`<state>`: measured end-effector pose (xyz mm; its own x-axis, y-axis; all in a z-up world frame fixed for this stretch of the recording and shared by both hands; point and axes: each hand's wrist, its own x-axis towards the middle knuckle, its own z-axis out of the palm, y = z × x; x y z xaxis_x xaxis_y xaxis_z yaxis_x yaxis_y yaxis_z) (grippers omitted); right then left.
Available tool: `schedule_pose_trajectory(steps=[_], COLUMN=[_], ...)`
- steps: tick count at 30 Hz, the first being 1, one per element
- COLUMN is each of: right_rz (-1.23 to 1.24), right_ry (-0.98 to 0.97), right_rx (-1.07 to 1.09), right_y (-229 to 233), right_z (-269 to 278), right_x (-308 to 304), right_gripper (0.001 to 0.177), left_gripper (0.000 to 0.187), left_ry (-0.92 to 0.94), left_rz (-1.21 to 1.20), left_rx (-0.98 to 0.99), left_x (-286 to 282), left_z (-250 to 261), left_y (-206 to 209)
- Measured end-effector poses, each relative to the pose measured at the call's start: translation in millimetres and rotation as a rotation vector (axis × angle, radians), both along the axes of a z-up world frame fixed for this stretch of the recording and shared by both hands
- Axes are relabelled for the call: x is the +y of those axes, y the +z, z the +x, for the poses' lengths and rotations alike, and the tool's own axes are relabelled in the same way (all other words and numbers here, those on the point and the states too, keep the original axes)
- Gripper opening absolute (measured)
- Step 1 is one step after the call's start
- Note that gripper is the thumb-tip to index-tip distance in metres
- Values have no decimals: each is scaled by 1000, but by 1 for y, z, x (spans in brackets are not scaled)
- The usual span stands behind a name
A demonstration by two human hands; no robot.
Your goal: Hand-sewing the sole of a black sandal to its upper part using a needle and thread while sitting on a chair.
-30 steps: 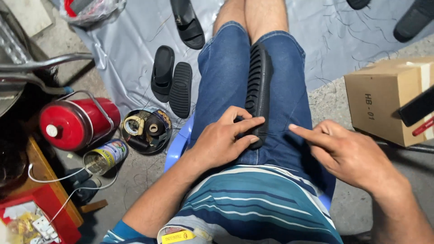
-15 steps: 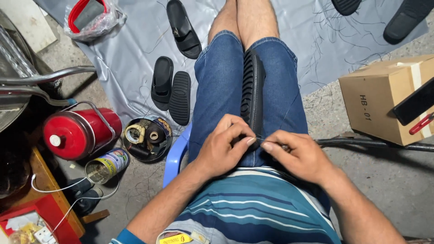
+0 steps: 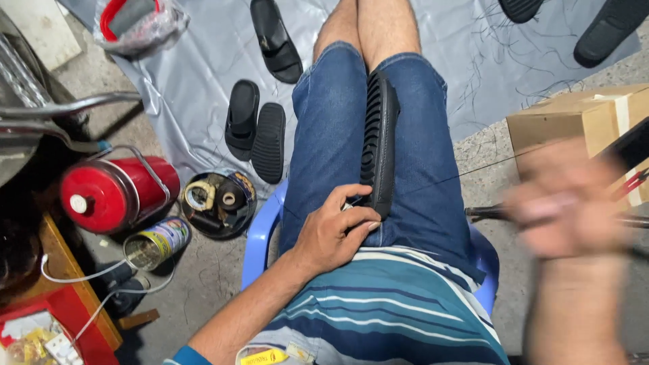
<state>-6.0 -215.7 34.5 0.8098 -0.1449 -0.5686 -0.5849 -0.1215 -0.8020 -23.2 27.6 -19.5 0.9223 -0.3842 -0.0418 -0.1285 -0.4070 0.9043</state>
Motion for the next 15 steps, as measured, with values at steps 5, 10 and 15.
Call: schedule_pose_trajectory(steps=[5, 10, 15], right_rz=[-232, -429, -508], right_ry=[267, 503, 690], right_rx=[-338, -608, -546], right_y=[-6, -20, -42], right_z=[5, -2, -20], right_x=[3, 7, 32], right_gripper=[20, 30, 33], left_gripper=[7, 9, 10], left_ry=[30, 28, 33], left_rz=[-43, -57, -39], left_rx=[-24, -12, -6], left_x=[1, 0, 2], left_z=[1, 5, 2], left_y=[3, 7, 9])
